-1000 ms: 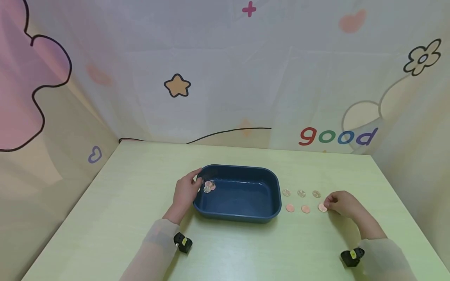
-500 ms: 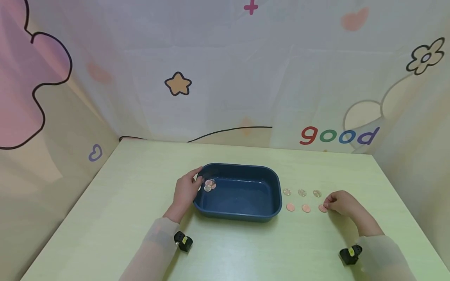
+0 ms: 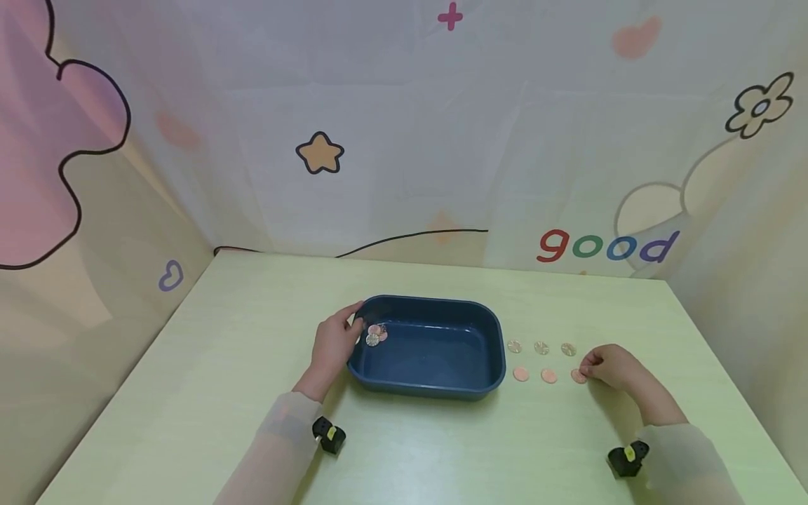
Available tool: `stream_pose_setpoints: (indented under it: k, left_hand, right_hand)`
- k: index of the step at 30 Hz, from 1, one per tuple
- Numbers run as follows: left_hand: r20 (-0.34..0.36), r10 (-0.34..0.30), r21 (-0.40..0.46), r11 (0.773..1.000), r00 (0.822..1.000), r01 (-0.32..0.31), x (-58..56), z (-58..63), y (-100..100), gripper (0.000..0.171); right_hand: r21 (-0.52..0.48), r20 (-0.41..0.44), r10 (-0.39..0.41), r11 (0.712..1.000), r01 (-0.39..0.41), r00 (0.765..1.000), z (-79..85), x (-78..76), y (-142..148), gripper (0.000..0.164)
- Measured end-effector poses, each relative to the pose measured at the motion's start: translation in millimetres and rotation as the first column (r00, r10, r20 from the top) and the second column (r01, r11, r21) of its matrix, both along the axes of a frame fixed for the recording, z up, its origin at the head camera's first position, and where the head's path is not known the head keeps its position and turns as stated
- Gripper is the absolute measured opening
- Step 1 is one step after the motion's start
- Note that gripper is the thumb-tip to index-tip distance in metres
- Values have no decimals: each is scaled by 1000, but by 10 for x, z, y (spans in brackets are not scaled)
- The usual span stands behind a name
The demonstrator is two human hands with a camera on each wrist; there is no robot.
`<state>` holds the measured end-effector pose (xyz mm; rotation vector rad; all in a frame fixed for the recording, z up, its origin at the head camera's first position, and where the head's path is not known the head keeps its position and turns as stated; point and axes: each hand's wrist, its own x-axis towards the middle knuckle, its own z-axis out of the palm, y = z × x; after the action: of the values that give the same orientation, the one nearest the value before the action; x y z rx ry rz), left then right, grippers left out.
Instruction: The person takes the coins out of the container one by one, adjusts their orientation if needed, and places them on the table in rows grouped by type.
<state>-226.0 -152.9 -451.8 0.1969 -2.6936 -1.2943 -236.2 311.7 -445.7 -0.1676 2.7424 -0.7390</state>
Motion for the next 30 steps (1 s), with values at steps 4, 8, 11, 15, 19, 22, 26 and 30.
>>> stream_pose_setpoints:
  k: [4,8,11,15,19,22,26,30]
  left_hand:
    - [5,-6,-2,1000,1000,6,3,-12,6,41]
    - [7,-2,-1,1000,1000,2,2,-6,6,41]
    - [3,7,-4,1000,1000,-7,2,0,6,41]
    - [6,11,-7,1000,1000,-11,5,6,9,41]
    - [14,13,-9,1000,1000,-13,5,1,10,41]
    - [14,12,-12,1000,1000,-12,-3,0,11,42]
    - [19,13,-12,1000,1000,-13,-8,3,11,42]
    - [27,16,-13,1000,1000,-15,-6,7,10,42]
  right_hand:
    - [-75,67,-39,996,44,997,27,18,64,19]
    - [-131,117,-46,989,62,992,66,20,103,24]
    - [-153,126,-46,986,65,991,118,1,96,29]
    - [-155,106,-32,987,49,994,194,-21,53,35]
    - [-162,60,-6,987,16,998,301,-10,-40,35]
    - [-179,8,32,983,-30,999,392,6,-131,34]
    - [-186,-54,70,980,-78,996,525,19,-274,32]
    - [-185,-102,107,975,-125,989,668,34,-433,29]
